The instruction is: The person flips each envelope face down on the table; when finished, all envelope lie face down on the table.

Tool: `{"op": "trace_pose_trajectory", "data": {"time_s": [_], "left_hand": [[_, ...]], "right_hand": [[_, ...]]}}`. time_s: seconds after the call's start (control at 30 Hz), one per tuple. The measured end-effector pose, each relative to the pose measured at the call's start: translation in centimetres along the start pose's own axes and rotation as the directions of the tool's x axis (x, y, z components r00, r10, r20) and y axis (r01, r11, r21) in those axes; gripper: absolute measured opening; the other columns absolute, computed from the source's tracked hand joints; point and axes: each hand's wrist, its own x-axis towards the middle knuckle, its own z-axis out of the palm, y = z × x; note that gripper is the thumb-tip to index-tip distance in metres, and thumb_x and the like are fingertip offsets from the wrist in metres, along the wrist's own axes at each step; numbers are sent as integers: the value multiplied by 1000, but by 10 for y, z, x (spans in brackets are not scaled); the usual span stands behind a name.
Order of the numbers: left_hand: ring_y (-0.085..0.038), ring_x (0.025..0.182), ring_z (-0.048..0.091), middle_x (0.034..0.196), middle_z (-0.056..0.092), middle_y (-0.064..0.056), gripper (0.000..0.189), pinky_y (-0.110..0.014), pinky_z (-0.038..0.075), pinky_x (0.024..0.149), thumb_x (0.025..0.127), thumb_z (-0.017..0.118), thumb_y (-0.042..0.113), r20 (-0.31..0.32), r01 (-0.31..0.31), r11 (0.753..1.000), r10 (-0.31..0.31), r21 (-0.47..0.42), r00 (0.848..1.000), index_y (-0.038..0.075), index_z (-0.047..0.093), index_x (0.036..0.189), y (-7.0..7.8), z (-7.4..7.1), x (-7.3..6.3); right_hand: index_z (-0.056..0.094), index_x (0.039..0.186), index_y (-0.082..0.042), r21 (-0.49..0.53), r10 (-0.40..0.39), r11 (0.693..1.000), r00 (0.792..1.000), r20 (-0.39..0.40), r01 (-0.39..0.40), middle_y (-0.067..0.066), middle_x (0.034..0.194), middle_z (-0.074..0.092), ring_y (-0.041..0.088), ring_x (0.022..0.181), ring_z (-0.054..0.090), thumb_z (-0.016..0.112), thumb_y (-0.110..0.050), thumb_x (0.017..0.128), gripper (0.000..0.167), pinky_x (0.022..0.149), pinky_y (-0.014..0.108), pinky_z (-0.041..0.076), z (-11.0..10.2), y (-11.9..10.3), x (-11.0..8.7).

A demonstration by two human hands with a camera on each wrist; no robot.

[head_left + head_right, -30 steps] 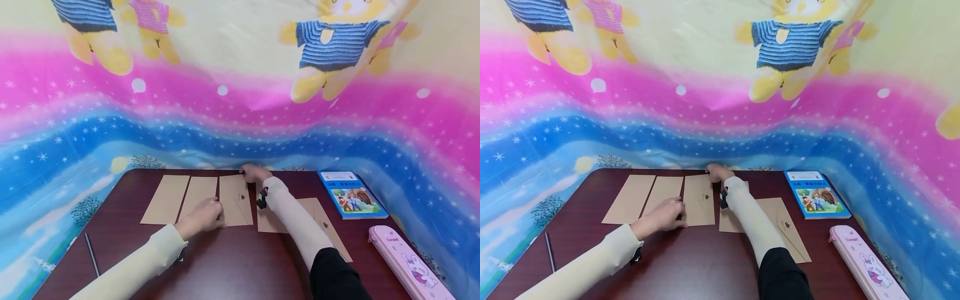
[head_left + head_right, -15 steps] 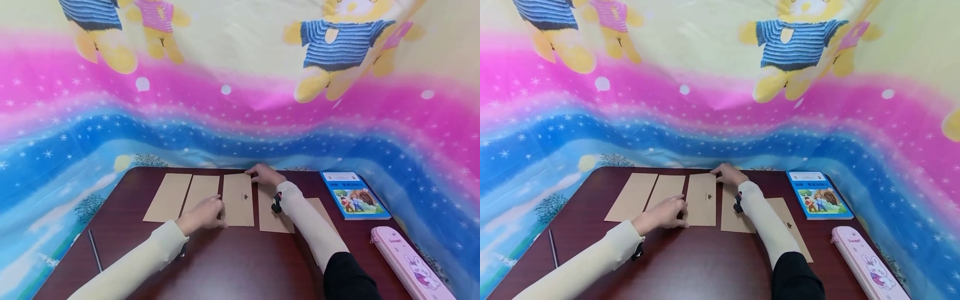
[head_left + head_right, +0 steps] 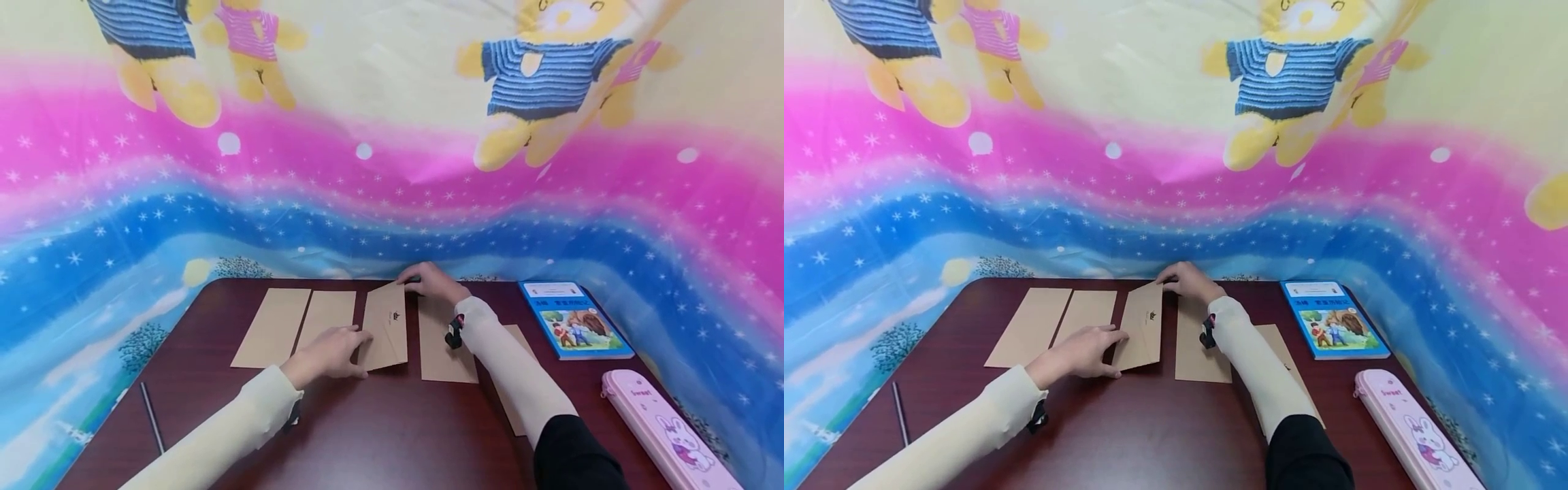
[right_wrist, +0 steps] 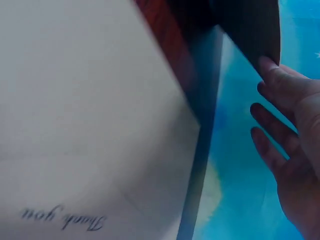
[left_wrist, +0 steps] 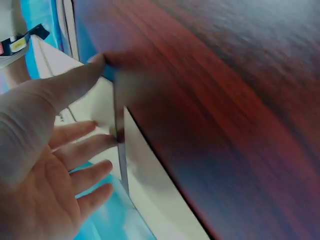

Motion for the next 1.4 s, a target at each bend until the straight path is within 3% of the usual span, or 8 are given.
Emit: {"op": "trace_pose_trajectory", "data": {"time_s": [0.17,0.33,0.57,0.8,0.97,1.17,1.27,1.4], "left_hand": [[-35,143,51,152,55,-17,91,-51,43,115,85,82,45,9,-8,1000,8,-14,1000,7,41,157,2,1,-2],[-33,144,51,153,55,-13,97,-49,43,116,87,80,46,-3,-50,998,50,-42,999,5,32,161,5,3,-3],[-27,136,58,144,64,-11,104,-46,47,111,89,78,46,-41,-84,996,84,-6,996,0,21,163,11,8,-2],[-28,127,65,141,65,-15,107,-44,50,108,90,76,47,-67,-71,997,70,-18,995,0,14,164,18,7,-3],[-27,113,67,125,70,-13,111,-44,52,101,90,76,47,-97,-43,997,37,-56,995,4,8,165,22,4,-4],[-25,103,66,113,70,-12,113,-44,53,93,90,77,44,-165,-69,993,52,-98,985,6,1,166,26,-1,-7],[-25,102,65,113,70,-11,112,-45,53,92,90,79,41,-198,-100,990,78,-102,977,8,4,166,27,-4,-11],[-23,108,64,123,68,-9,97,-43,53,95,91,78,39,-274,-150,987,129,-58,953,9,22,164,27,-9,-16]], "right_hand": [[78,119,-21,119,28,993,999,-16,-26,1,129,73,21,122,67,72,-20,98,22,104,43,53,-5,-6,1],[74,127,-13,193,26,981,1000,-3,-25,2,131,72,22,124,66,71,-22,98,30,108,45,51,-9,-13,2],[67,134,-7,259,-20,966,1000,17,15,15,133,70,22,121,68,68,-23,100,38,106,45,52,-12,-22,10],[66,136,-6,265,-33,964,999,39,22,18,137,67,22,121,68,67,-24,101,40,105,45,53,-14,-29,16],[66,137,-9,270,-28,963,998,50,13,16,141,65,23,122,67,68,-26,100,40,105,46,52,-15,-33,17],[68,135,-13,264,-13,965,999,44,1,15,139,66,22,119,68,68,-25,100,37,103,46,53,-14,-36,17],[67,137,-10,265,-34,964,998,58,18,17,139,66,22,120,68,68,-26,100,40,104,45,53,-13,-36,19],[67,136,-9,260,-56,965,996,68,36,16,138,67,23,123,67,68,-28,100,41,106,46,52,-12,-36,22]]}}
